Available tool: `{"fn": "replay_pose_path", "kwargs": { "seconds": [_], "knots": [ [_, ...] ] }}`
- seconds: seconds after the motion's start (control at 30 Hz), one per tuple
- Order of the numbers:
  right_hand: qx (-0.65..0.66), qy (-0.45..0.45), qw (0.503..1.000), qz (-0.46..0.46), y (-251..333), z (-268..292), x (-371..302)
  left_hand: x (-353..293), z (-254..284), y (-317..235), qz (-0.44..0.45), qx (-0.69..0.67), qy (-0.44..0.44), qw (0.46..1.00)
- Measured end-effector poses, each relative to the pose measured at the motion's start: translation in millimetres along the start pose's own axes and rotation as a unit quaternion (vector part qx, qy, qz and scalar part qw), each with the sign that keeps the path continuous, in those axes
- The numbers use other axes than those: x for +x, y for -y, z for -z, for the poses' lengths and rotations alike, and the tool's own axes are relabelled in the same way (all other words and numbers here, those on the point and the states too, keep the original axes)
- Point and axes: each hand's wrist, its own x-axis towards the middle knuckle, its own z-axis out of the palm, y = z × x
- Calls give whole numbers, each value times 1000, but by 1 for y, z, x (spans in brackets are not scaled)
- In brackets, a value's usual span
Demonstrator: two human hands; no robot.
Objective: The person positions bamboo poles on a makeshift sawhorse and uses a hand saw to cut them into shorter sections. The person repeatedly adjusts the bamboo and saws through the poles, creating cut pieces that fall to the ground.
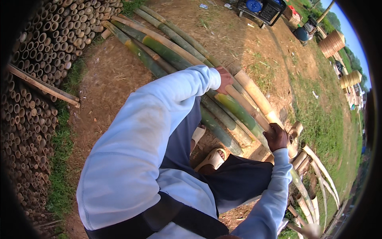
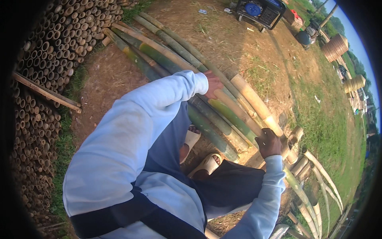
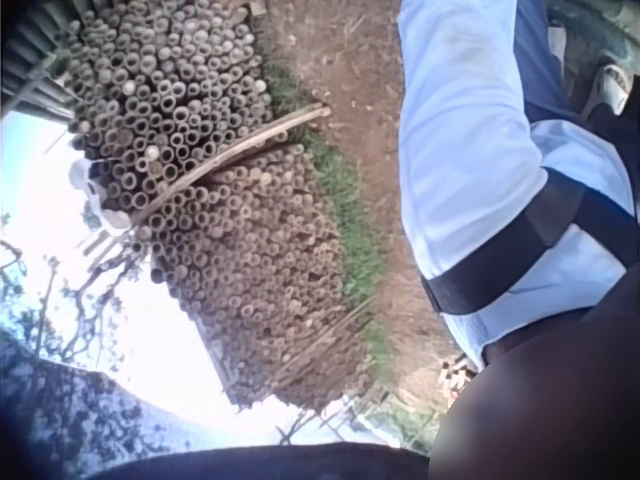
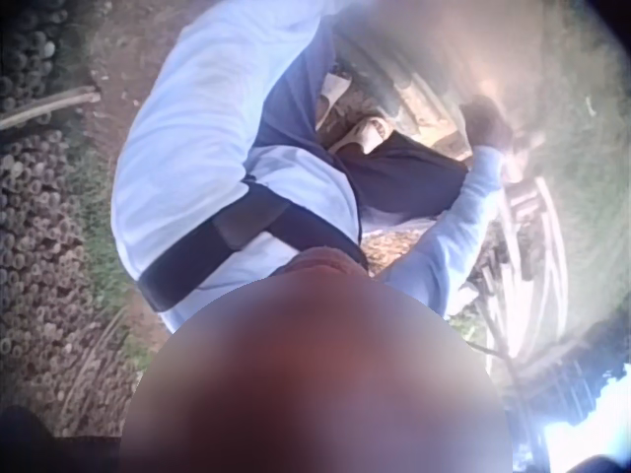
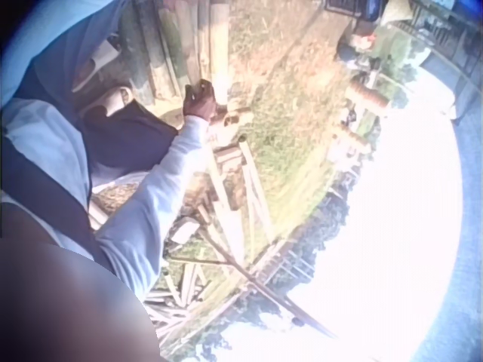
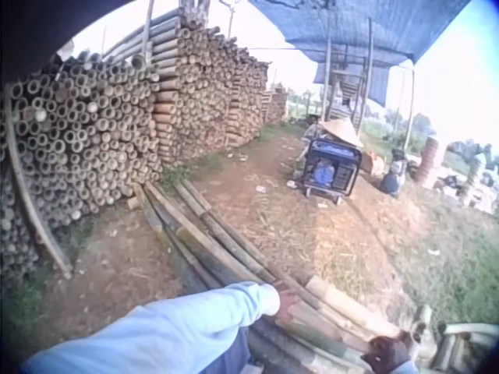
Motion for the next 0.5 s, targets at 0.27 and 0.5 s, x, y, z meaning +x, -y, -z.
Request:
{"fn": "replay_pose_path", "kwargs": {
  "seconds": [0.27, 0.5],
  "knots": [
    [0, -30, 999, 18, -4, 3, 6, 4, 1, 8, -37, -6, -36, 999],
    [-5, -42, 999, 6, -18, 14, -13, 18, 6, -18, -112, -6, -15, 994]
  ]
}}
